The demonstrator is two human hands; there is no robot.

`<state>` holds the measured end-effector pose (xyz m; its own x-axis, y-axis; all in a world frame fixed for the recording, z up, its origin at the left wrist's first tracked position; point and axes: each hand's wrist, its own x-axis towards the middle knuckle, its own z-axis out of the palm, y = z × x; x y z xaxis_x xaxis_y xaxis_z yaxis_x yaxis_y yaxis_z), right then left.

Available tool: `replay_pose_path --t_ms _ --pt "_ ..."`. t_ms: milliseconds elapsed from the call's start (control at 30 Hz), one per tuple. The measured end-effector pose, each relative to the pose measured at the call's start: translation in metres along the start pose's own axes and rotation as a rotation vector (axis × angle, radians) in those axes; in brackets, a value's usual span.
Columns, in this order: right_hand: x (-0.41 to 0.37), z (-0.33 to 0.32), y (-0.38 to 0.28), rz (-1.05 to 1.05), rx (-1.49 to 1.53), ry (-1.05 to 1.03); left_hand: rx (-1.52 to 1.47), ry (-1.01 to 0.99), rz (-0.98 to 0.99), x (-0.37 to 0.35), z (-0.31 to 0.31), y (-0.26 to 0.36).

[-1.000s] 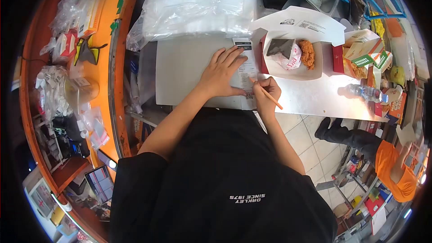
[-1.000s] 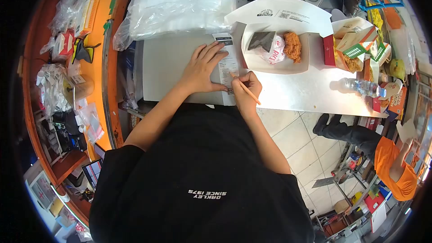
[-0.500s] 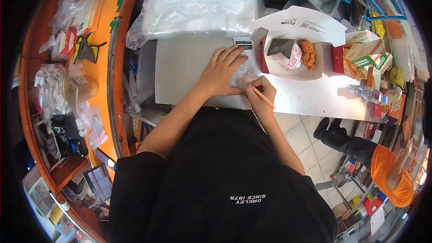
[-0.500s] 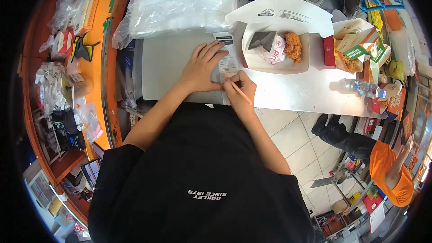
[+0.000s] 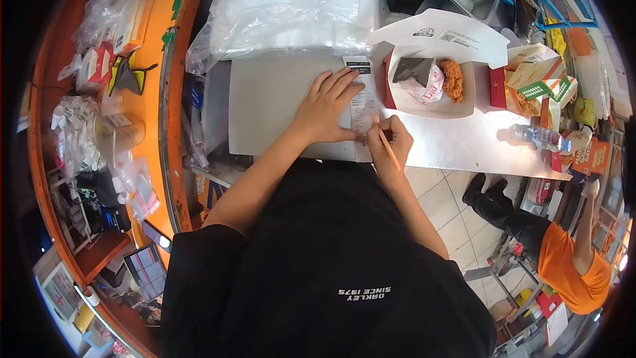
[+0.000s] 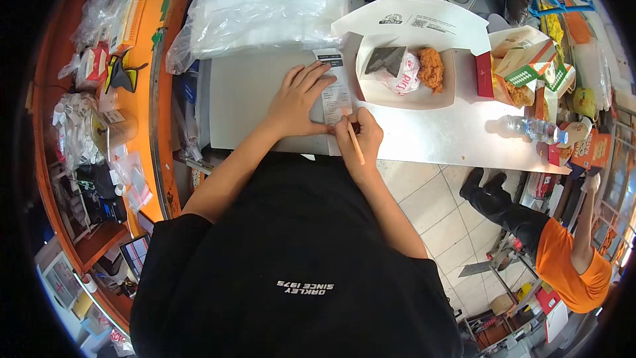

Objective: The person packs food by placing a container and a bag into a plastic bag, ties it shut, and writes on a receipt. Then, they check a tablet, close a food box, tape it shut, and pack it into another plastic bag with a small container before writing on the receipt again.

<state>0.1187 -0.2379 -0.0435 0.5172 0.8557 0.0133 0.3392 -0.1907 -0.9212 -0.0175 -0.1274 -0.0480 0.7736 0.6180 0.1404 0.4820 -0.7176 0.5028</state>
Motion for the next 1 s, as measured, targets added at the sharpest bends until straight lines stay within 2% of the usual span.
replay_pose_path --t_ms 233,300,500,600,733,800,833,900,933,1000 --pt "-0.004 0.003 0.003 0.054 0.133 -0.013 -0.012 0.007 0.001 0.001 -0.001 0.001" --pt "-0.005 0.002 -0.005 0.035 0.128 -0.118 -0.002 0.003 0.003 0.0 -0.001 0.001" --pt "-0.004 0.004 0.008 0.064 0.186 -0.038 -0.006 0.008 -0.001 0.001 -0.002 0.001" --pt "-0.005 0.004 -0.002 0.055 0.095 -0.1 -0.009 0.012 0.004 0.001 -0.001 0.002" --pt "-0.001 -0.001 -0.003 0.093 0.049 -0.038 0.002 0.01 0.004 0.001 -0.001 0.001" --pt "-0.004 -0.001 0.0 -0.016 0.079 -0.198 -0.016 0.011 0.002 0.0 -0.001 0.002" --pt "-0.003 0.0 0.002 -0.021 0.076 -0.186 -0.033 0.012 0.003 0.001 -0.001 0.002" --pt "-0.001 0.0 0.006 0.117 0.158 -0.07 -0.029 0.006 0.012 0.003 -0.002 0.001" --pt "-0.001 -0.001 0.014 0.04 0.137 -0.154 -0.021 -0.006 0.007 0.002 -0.002 0.002" --pt "0.004 -0.008 -0.002 0.054 0.093 -0.149 -0.078 0.038 0.021 0.001 -0.001 0.004"
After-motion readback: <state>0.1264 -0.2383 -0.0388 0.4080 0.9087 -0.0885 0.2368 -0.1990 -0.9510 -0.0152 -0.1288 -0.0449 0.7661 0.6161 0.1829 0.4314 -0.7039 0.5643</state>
